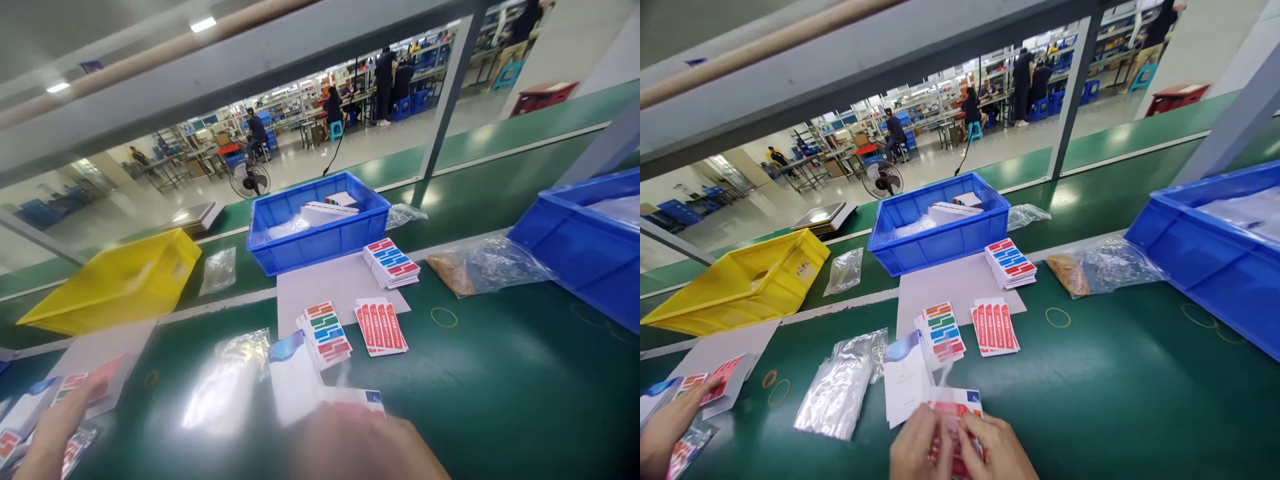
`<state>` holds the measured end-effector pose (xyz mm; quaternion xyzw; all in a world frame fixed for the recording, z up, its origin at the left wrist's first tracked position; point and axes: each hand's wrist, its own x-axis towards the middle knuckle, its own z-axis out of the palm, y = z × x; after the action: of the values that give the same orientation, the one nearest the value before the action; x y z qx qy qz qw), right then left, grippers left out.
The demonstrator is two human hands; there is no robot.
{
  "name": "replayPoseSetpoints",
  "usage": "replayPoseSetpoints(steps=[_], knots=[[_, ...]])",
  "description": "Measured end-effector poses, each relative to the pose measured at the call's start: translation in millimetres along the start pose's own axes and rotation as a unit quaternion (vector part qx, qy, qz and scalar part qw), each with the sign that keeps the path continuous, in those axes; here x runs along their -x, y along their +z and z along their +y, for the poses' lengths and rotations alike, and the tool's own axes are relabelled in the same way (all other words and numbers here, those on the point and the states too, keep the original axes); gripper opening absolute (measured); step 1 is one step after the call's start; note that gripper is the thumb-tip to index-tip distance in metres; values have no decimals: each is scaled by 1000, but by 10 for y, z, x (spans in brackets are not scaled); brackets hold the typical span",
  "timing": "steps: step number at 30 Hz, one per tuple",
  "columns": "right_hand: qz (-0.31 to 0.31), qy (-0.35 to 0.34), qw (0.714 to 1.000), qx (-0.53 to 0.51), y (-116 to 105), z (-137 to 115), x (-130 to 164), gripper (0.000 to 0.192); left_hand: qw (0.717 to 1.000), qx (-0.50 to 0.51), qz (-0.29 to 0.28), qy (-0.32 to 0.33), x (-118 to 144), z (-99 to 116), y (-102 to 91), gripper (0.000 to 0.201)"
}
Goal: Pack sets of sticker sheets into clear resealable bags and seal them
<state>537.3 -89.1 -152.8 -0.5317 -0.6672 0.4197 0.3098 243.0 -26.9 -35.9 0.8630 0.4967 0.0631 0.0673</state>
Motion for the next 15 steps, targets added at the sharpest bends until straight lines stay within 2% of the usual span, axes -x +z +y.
replayPoseSetpoints(steps=[2, 3, 4, 6, 8, 10, 12, 15], knots=[[-16, 15, 1000, 4, -27, -15, 41, 29, 1000, 21, -2, 7, -99, 571, 445, 20], [-20, 21, 1000, 10, -56, -30, 60, 29, 998, 34, 46, -18, -124, 810, 643, 20], [-21, 25, 999, 19, -95, -50, 74, 29, 994, 47, 87, -38, -136, 1007, 807, 19], [-11, 28, 999, 35, -196, -101, 87, 27, 991, 76, 104, -38, -139, 1270, 1010, 19], [0, 22, 998, 51, -291, -157, 75, 27, 990, 119, 79, -7, -140, 1388, 1057, 18], [-9, 13, 998, 65, -342, -203, 54, 27, 985, 168, 49, 14, -157, 1421, 1013, 17], [-28, 11, 997, 75, -338, -224, 38, 28, 977, 208, 36, 13, -182, 1421, 950, 18], [-30, 12, 997, 77, -291, -183, 34, 28, 972, 229, 48, -8, -195, 1376, 889, 20]])
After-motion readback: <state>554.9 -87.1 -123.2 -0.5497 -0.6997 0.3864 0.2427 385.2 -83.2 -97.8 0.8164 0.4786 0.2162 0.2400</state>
